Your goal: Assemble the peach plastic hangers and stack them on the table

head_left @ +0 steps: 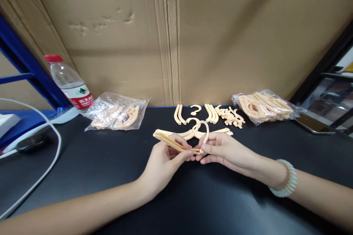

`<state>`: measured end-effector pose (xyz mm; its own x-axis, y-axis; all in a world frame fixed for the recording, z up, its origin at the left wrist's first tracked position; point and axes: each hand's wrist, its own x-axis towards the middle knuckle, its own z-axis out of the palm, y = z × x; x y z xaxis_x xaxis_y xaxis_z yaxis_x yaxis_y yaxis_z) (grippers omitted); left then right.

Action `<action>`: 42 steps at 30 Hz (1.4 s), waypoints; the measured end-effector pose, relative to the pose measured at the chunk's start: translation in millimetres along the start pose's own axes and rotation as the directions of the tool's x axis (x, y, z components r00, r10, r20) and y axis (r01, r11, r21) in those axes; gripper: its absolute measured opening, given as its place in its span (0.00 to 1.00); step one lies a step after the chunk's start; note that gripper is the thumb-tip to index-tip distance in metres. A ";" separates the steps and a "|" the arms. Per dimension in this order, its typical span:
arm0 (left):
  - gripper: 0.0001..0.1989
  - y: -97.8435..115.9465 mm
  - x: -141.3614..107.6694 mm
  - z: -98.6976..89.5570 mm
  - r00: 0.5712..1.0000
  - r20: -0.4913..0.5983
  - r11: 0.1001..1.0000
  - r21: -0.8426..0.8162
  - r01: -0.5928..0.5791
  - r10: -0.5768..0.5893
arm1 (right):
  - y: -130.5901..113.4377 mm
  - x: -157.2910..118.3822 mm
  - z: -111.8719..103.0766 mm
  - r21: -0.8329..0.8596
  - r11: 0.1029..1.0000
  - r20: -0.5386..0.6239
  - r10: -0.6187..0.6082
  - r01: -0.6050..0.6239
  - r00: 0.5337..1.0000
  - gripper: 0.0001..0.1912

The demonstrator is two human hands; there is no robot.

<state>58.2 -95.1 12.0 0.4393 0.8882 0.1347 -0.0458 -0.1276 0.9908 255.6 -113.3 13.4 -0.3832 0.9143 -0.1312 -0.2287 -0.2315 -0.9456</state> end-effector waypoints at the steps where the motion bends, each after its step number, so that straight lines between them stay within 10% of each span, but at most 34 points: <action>1: 0.07 0.3 -0.1 0.2 1.000 0.004 1.000 -0.004 0.002 -0.002 | 0.2 -0.2 0.8 -0.008 1.000 -0.017 -0.003 0.002 1.000 0.10; 34: 0.08 7.2 -6.4 7.5 0.998 0.062 0.994 -0.108 -0.025 0.032 | 12.7 4.3 12.4 -0.162 0.956 -0.072 -0.260 0.246 0.963 0.13; 42: 0.10 3.3 0.6 4.2 0.997 -0.079 0.991 -0.137 0.014 -0.025 | 12.3 2.2 14.5 -0.161 0.950 -0.130 -0.288 0.266 0.949 0.07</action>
<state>62.1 -96.8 15.3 0.3677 0.9233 0.1109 -0.1619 -0.0539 0.9853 238.9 -119.0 5.8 -0.1811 0.9774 0.1087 -0.1749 0.0767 -0.9816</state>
